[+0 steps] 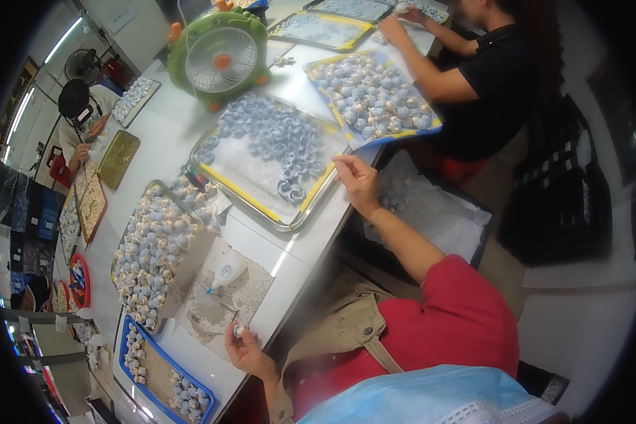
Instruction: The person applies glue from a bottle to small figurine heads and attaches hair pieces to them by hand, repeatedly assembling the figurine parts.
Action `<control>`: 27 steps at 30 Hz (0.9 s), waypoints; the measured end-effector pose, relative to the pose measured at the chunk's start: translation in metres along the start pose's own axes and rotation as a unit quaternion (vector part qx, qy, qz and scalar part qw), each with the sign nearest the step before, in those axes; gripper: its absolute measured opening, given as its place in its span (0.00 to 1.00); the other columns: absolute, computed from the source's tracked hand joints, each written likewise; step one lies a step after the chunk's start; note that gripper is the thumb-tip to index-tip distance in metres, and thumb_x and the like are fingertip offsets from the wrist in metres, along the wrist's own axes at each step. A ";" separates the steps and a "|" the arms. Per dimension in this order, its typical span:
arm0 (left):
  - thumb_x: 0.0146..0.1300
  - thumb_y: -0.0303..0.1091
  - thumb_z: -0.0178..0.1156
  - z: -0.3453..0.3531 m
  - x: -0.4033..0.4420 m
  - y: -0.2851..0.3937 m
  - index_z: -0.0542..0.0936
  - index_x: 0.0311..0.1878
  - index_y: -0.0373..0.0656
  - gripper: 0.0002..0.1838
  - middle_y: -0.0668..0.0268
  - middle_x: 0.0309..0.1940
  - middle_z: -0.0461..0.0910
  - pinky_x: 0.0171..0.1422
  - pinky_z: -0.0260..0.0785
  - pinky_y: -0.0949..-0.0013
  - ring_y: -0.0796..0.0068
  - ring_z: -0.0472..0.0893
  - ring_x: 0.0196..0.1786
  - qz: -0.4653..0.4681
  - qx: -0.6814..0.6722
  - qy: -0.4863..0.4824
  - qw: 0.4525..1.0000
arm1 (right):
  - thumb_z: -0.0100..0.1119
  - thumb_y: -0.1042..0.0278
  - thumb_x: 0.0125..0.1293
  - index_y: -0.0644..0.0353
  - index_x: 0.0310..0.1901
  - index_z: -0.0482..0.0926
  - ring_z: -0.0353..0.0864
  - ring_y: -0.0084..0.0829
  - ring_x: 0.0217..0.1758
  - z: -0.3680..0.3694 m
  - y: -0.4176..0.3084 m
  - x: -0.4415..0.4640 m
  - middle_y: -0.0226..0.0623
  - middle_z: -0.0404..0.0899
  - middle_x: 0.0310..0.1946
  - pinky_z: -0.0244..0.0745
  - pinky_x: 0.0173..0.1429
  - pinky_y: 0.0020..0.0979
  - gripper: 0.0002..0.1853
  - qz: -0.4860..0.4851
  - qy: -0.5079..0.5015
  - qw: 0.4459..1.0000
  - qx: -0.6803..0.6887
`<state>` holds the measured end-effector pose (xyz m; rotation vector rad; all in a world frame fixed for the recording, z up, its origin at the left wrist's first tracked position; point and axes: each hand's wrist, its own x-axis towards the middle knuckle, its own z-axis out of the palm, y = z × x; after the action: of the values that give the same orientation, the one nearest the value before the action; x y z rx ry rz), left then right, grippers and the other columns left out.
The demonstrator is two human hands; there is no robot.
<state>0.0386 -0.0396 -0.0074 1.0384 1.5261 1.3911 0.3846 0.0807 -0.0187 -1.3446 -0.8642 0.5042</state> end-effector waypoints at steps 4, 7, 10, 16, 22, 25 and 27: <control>0.62 0.26 0.53 -0.004 0.001 -0.002 0.70 0.52 0.36 0.15 0.65 0.44 0.74 0.39 0.65 0.82 0.82 0.74 0.38 -0.002 0.003 0.008 1.000 | 0.53 0.72 0.62 0.64 0.40 0.78 0.71 0.13 0.26 0.004 -0.002 -0.002 0.25 0.76 0.25 0.66 0.33 0.16 0.07 0.019 0.007 1.000 0.021; 0.62 0.26 0.53 -0.006 0.002 -0.004 0.70 0.52 0.36 0.15 0.65 0.46 0.74 0.39 0.66 0.81 0.82 0.74 0.39 0.007 0.002 0.000 1.000 | 0.53 0.72 0.62 0.64 0.40 0.78 0.71 0.13 0.26 0.005 -0.002 -0.004 0.25 0.76 0.25 0.66 0.33 0.15 0.07 0.014 0.009 1.000 0.021; 0.62 0.26 0.53 -0.003 0.001 0.001 0.70 0.52 0.36 0.15 0.65 0.46 0.74 0.39 0.66 0.81 0.81 0.74 0.40 0.019 -0.008 0.004 1.000 | 0.53 0.72 0.62 0.63 0.40 0.78 0.71 0.13 0.26 0.007 0.000 -0.004 0.24 0.76 0.25 0.66 0.32 0.15 0.07 -0.022 0.015 1.000 0.007; 0.62 0.26 0.53 -0.007 -0.001 0.002 0.70 0.52 0.36 0.15 0.65 0.45 0.74 0.39 0.67 0.81 0.82 0.74 0.40 0.031 -0.017 0.000 0.999 | 0.53 0.72 0.62 0.63 0.40 0.78 0.71 0.12 0.26 0.008 -0.005 -0.008 0.24 0.75 0.25 0.65 0.32 0.15 0.08 -0.014 0.014 1.000 0.007; 0.62 0.25 0.53 -0.012 0.002 -0.003 0.71 0.52 0.36 0.15 0.64 0.42 0.75 0.40 0.67 0.82 0.82 0.74 0.39 0.018 -0.013 -0.014 1.000 | 0.53 0.72 0.62 0.64 0.40 0.78 0.70 0.12 0.27 0.012 0.005 -0.007 0.23 0.74 0.25 0.63 0.32 0.14 0.08 -0.025 0.023 0.999 0.027; 0.62 0.25 0.53 -0.011 0.003 0.000 0.71 0.52 0.36 0.14 0.64 0.42 0.75 0.40 0.67 0.82 0.82 0.75 0.39 0.035 -0.017 -0.013 0.999 | 0.53 0.72 0.62 0.64 0.41 0.78 0.70 0.12 0.27 0.013 0.007 -0.008 0.23 0.74 0.25 0.63 0.32 0.14 0.08 -0.014 0.022 0.999 0.026; 0.62 0.25 0.53 -0.010 0.003 0.003 0.71 0.52 0.36 0.14 0.64 0.42 0.75 0.40 0.67 0.82 0.82 0.75 0.39 0.032 -0.021 -0.008 0.999 | 0.53 0.73 0.62 0.64 0.41 0.78 0.70 0.12 0.27 0.014 0.008 -0.008 0.23 0.74 0.25 0.63 0.32 0.14 0.08 -0.024 0.020 0.999 0.015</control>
<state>0.0288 -0.0402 -0.0035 1.0772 1.4577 1.4494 0.3703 0.0850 -0.0289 -1.2985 -0.8511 0.4498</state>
